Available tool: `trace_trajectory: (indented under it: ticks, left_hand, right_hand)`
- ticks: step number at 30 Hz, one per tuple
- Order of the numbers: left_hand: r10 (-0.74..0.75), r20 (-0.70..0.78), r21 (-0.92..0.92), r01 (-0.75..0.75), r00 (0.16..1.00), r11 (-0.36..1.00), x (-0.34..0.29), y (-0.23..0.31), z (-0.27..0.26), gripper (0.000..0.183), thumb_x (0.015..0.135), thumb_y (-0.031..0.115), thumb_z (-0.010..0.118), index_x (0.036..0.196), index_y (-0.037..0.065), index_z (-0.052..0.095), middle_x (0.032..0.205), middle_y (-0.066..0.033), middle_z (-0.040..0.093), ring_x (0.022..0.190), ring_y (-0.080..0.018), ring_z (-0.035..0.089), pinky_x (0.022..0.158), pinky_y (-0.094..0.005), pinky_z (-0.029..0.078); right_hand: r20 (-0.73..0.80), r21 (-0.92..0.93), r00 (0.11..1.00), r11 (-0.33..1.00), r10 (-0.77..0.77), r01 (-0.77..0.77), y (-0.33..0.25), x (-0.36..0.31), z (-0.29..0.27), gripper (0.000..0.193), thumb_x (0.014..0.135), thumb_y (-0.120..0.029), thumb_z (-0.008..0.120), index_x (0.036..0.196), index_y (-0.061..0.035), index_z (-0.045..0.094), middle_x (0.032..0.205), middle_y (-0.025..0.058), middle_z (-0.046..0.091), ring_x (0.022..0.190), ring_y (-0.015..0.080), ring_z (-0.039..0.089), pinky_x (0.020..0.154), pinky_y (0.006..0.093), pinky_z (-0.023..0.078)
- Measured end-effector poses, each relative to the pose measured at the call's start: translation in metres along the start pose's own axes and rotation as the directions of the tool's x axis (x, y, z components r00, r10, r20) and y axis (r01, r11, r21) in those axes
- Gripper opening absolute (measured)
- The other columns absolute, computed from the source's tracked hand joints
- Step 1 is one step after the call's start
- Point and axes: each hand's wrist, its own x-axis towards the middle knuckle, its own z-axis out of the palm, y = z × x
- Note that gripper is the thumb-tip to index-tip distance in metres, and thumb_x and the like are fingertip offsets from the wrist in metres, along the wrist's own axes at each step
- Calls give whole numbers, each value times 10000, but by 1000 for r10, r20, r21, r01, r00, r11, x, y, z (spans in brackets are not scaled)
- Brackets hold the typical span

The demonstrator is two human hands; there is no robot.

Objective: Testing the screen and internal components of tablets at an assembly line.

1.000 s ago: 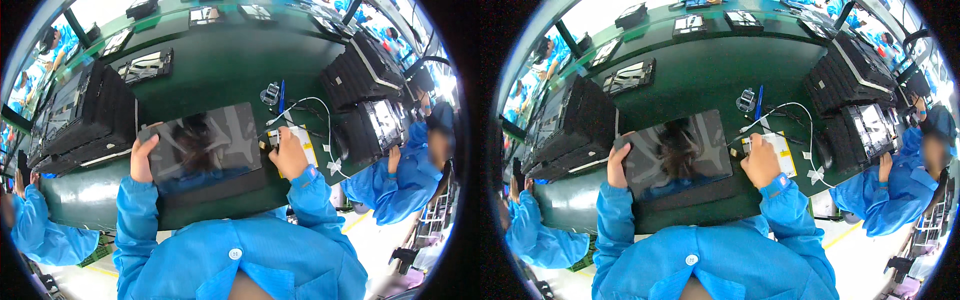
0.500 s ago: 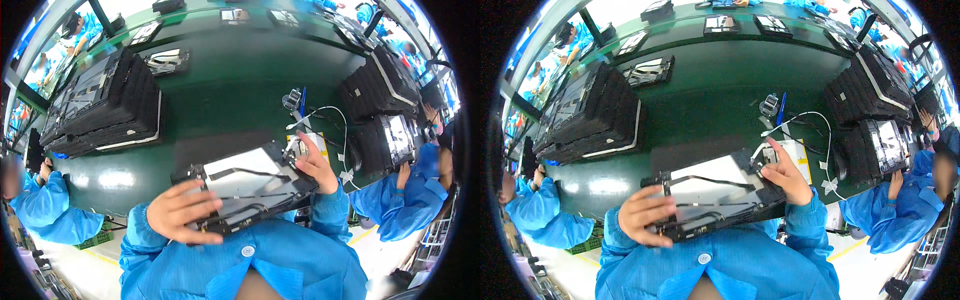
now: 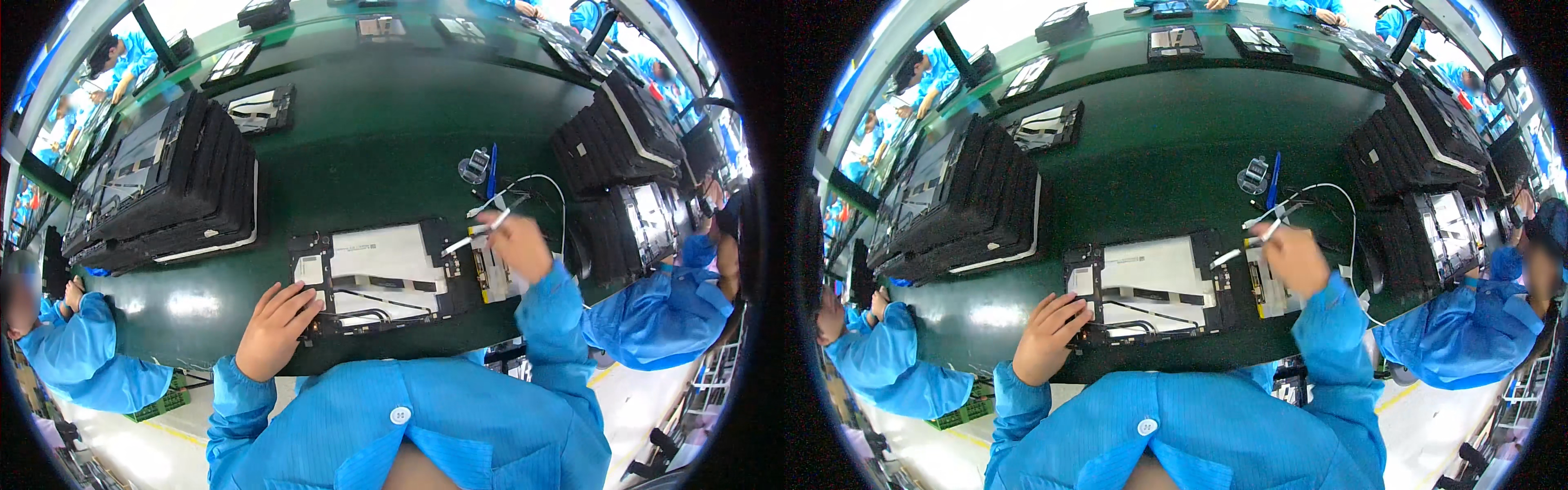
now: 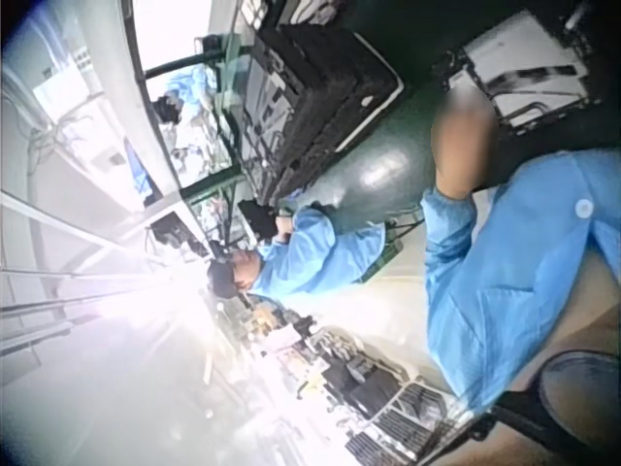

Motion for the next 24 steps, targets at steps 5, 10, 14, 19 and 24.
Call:
trace_trajectory:
  ticks: [5, 10, 14, 19, 24]
  left_hand:
    - [-76, 66, 66, 72, 995, 995, -1, 9, -11, 375, 704, 6, 537, 1067, 73, 604, 1122, -108, 558, 1112, -317, 498, 970, -468, 377]
    - [97, -17, -183, -98, 995, 978, 11, 24, 3, 378, 680, 33, 611, 1056, 72, 601, 1152, -117, 537, 1137, -323, 474, 949, -432, 409]
    - [92, 1, -352, -86, 996, 932, 25, 32, 30, 406, 631, 74, 716, 1022, 56, 606, 1159, -120, 530, 1149, -311, 464, 943, -407, 415]
    - [46, -81, -358, -72, 996, 931, 25, 24, 43, 387, 610, 71, 727, 982, 54, 622, 1143, -130, 531, 1142, -311, 468, 938, -403, 421]
    - [-2, -114, -343, -37, 994, 938, 42, -1, 40, 358, 613, 61, 723, 959, 60, 629, 1106, -123, 554, 1127, -326, 489, 951, -417, 415]
  right_hand:
    - [-236, -628, 918, 771, -318, 106, 54, 79, -35, 240, 757, -47, 537, 983, -63, 615, 837, 117, 575, 862, 290, 558, 727, 394, 445]
    - [123, -834, 909, 454, -399, 313, 65, 121, -42, 161, 734, -108, 564, 888, -103, 612, 764, 62, 540, 829, 236, 533, 703, 369, 396]
    - [250, -820, 872, 387, -421, 421, 79, 126, -54, 68, 712, -120, 580, 778, -112, 563, 755, 39, 535, 805, 222, 528, 693, 362, 386]
    - [92, -758, 887, 546, -452, 357, 87, 110, -77, 126, 678, -101, 600, 781, -70, 533, 746, 100, 512, 761, 299, 525, 651, 418, 410]
    - [-312, -682, 805, 709, -505, 180, 50, 73, -94, 144, 679, -17, 608, 806, -28, 541, 789, 146, 561, 714, 307, 569, 632, 342, 469]
